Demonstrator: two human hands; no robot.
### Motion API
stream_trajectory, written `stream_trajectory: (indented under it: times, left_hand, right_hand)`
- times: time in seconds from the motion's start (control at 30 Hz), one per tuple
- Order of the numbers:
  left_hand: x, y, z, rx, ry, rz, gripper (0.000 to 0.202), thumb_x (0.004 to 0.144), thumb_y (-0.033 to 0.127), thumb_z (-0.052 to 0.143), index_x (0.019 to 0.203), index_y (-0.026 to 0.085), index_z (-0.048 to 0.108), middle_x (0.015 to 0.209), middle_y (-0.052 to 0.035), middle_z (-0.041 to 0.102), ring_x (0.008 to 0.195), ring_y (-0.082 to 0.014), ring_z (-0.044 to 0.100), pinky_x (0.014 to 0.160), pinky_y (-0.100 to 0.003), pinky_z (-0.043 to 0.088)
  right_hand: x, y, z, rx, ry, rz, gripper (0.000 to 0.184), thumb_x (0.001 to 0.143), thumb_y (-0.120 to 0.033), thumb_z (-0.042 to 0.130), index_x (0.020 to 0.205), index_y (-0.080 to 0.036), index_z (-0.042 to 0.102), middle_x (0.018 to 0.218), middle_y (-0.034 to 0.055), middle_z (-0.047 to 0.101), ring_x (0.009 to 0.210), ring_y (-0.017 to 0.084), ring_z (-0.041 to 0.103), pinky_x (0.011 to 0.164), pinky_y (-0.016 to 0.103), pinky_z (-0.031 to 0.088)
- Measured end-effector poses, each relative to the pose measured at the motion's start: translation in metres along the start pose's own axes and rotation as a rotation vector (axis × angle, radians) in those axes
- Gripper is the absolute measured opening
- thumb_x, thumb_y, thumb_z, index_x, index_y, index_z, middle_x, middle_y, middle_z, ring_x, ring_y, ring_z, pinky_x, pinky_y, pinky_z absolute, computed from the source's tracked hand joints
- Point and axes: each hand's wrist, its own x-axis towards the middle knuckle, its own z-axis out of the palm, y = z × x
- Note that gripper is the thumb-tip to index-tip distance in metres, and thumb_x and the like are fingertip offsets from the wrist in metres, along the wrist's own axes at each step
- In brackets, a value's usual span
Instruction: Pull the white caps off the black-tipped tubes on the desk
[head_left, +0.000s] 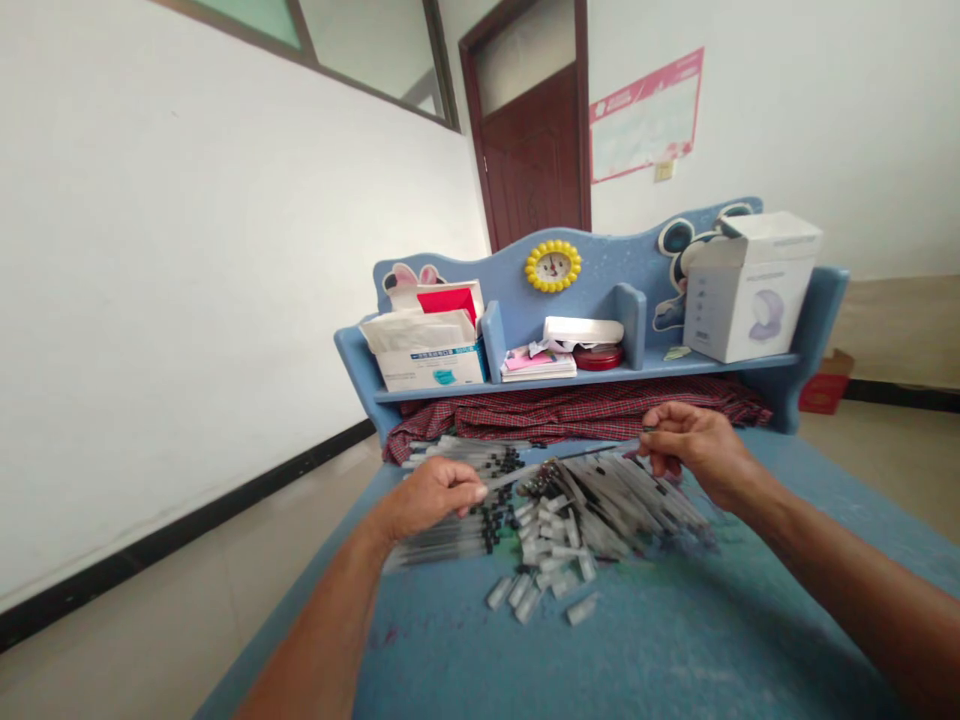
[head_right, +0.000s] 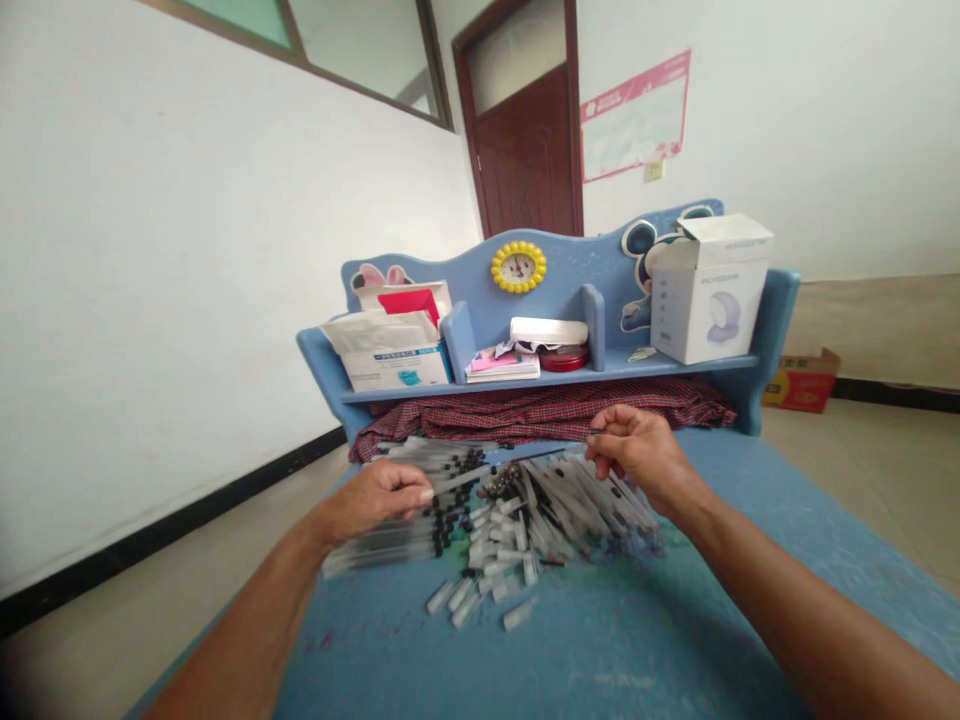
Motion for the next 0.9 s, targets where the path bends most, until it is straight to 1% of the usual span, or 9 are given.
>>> stream_trajectory:
  times: [0.1,0.17,0.27,0.37,0.43,0.5,0.7,0.83,0.9]
  left_hand:
    - [0.0,-0.006,-0.007,0.038,0.137,-0.07,0.038,0.074,0.049,0.052,0.058,0.014,0.053,0.051,0.0041,0.046,0.05,-0.0095,0.036,0.05,-0.021,0.027]
    - [0.001,-0.003,-0.004,0.052,0.2,-0.094,0.038,0.073,0.049,0.051,0.056,0.015,0.052,0.05,0.0046,0.045,0.049,-0.0095,0.035,0.05,-0.021,0.026]
    - [0.004,0.004,0.006,0.062,0.191,-0.09,0.037,0.073,0.049,0.051,0.056,0.015,0.053,0.05,0.0044,0.045,0.05,-0.0098,0.036,0.051,-0.021,0.026]
    - [0.007,0.007,0.015,0.073,0.151,-0.085,0.034,0.072,0.045,0.05,0.058,0.015,0.056,0.053,0.0035,0.049,0.052,-0.0107,0.041,0.053,-0.021,0.029]
    - [0.009,0.005,0.019,0.079,0.123,-0.083,0.032,0.072,0.043,0.049,0.06,0.015,0.057,0.054,0.0029,0.051,0.053,-0.011,0.043,0.053,-0.021,0.03]
    - [0.01,0.004,0.022,0.08,0.1,-0.081,0.032,0.072,0.043,0.049,0.061,0.014,0.057,0.055,0.0024,0.052,0.053,-0.0111,0.043,0.053,-0.021,0.03]
    - [0.01,0.01,0.03,0.064,0.066,-0.035,0.032,0.073,0.041,0.05,0.059,0.014,0.056,0.054,0.0026,0.049,0.052,-0.0107,0.042,0.052,-0.021,0.03]
    - [0.01,0.015,0.036,0.078,0.041,-0.032,0.03,0.075,0.04,0.05,0.065,0.013,0.06,0.055,0.0023,0.05,0.053,-0.011,0.043,0.051,-0.021,0.029]
    - [0.01,0.016,0.039,0.083,0.028,-0.038,0.03,0.075,0.04,0.051,0.066,0.012,0.061,0.055,0.0023,0.051,0.052,-0.0109,0.044,0.051,-0.02,0.029]
  right_hand:
    - [-0.001,0.005,0.002,-0.121,0.07,-0.068,0.022,0.064,-0.027,0.065,0.077,-0.018,0.049,0.052,-0.002,0.058,0.039,0.011,0.052,0.037,0.021,0.032]
    - [-0.007,0.008,0.009,-0.296,0.073,-0.176,0.016,0.069,-0.027,0.059,0.079,-0.019,0.05,0.052,-0.0025,0.056,0.044,0.012,0.053,0.042,0.022,0.036]
    - [-0.021,0.01,0.022,-0.628,0.023,-0.388,0.006,0.075,-0.024,0.052,0.079,-0.02,0.054,0.057,-0.0015,0.057,0.051,0.012,0.053,0.053,0.024,0.04]
    - [-0.031,0.01,0.03,-0.807,-0.14,-0.484,0.009,0.077,-0.02,0.048,0.08,-0.02,0.056,0.06,-0.0008,0.058,0.053,0.012,0.052,0.055,0.024,0.038]
    - [-0.033,0.01,0.032,-0.824,-0.254,-0.469,0.009,0.079,-0.021,0.047,0.08,-0.02,0.056,0.059,-0.001,0.057,0.052,0.011,0.051,0.054,0.023,0.037]
    - [-0.033,0.01,0.032,-0.835,-0.292,-0.433,0.011,0.08,-0.024,0.047,0.081,-0.019,0.057,0.058,-0.001,0.057,0.052,0.012,0.05,0.053,0.023,0.036]
    - [-0.027,0.015,0.031,-1.12,-0.182,-0.289,0.021,0.082,-0.03,0.046,0.088,-0.02,0.063,0.062,0.0033,0.064,0.056,0.016,0.058,0.054,0.024,0.033]
    - [-0.025,0.02,0.034,-1.245,-0.189,-0.291,0.025,0.085,-0.034,0.045,0.092,-0.022,0.066,0.073,0.0066,0.07,0.068,0.022,0.065,0.058,0.026,0.035]
    - [-0.024,0.022,0.035,-1.263,-0.182,-0.296,0.029,0.086,-0.037,0.044,0.101,-0.023,0.065,0.076,0.0073,0.071,0.07,0.023,0.066,0.059,0.027,0.036]
